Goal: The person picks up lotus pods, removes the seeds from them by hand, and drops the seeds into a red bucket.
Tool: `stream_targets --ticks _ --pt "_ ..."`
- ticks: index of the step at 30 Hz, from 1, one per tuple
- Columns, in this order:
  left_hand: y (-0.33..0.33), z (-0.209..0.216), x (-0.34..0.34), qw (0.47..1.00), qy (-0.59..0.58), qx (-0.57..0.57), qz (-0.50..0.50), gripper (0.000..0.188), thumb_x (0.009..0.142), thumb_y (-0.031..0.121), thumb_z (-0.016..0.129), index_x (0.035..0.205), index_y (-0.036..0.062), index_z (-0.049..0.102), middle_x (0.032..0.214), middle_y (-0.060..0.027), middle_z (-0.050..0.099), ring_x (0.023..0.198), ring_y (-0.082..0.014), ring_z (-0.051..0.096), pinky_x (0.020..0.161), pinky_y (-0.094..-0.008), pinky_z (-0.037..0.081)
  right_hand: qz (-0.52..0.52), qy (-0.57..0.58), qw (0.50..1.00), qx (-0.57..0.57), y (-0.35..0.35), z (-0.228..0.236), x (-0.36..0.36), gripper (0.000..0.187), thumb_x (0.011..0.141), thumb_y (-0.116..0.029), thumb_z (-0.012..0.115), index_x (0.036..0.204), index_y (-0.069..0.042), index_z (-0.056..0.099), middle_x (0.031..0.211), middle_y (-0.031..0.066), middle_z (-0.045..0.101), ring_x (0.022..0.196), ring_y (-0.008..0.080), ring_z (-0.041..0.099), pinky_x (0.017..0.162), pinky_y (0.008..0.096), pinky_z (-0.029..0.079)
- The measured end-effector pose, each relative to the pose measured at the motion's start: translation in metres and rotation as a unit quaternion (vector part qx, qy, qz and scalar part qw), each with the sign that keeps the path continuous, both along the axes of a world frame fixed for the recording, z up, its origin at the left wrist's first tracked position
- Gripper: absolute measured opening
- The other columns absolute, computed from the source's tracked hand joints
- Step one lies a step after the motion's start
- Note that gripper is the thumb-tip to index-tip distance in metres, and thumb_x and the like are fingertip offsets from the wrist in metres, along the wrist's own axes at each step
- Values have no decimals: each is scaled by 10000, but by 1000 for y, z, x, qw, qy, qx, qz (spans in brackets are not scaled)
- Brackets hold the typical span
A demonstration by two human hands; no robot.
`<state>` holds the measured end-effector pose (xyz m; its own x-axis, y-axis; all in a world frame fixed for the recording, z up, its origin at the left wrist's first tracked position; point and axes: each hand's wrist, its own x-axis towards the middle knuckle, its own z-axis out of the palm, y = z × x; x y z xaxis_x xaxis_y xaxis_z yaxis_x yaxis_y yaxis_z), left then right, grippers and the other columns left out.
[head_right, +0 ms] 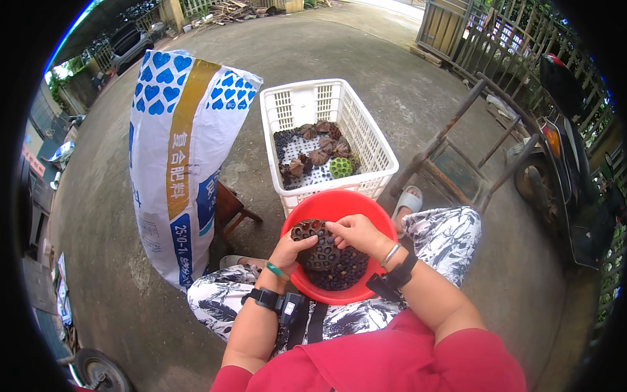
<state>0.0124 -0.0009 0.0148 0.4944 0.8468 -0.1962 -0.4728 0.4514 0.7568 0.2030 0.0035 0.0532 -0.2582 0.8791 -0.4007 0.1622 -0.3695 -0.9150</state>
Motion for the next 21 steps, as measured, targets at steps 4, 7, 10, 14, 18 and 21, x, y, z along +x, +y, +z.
stream_targets --ticks 4,7,10,14,18,21 --pt "-3 7 0 999 -27 -8 -28 308 753 74 625 1047 11 558 975 -72 614 866 -157 587 789 -280 455 14 16 998 -67 1 6 7 289 834 -273 587 859 14 607 740 45 589 640 97 566 580 188 482" --pt "-4 9 0 998 -46 -23 -42 339 750 96 632 1068 8 553 1009 -82 606 908 -178 580 831 -300 441 -4 131 984 -122 -2 2 14 235 838 -235 583 887 -5 598 777 44 594 665 97 568 602 184 482" --pt "-3 8 1 997 -61 -33 -28 316 756 76 623 1055 3 552 980 -81 612 884 -164 585 800 -288 455 -15 219 964 -150 -4 5 17 206 838 -188 578 931 -4 580 805 40 595 694 100 574 628 197 489" --pt "-2 8 1 998 -49 -38 -18 321 750 72 627 1055 5 552 974 -79 613 872 -167 590 792 -294 462 13 206 969 -135 -2 9 17 197 825 -143 584 953 7 570 831 43 595 731 113 587 664 225 503" --pt "-2 1 2 1000 -14 -22 -17 326 744 66 630 1056 12 554 974 -71 614 861 -168 592 785 -297 465 112 -30 993 -4 -2 8 8 203 809 -110 596 955 28 572 857 67 594 748 128 594 679 238 514" --pt "-2 2 -2 999 -12 -30 -23 326 741 66 633 1054 17 556 977 -67 614 869 -166 587 786 -294 461 80 75 992 -56 -3 6 13 207 802 -96 603 953 40 571 857 72 592 723 130 590 661 239 517"
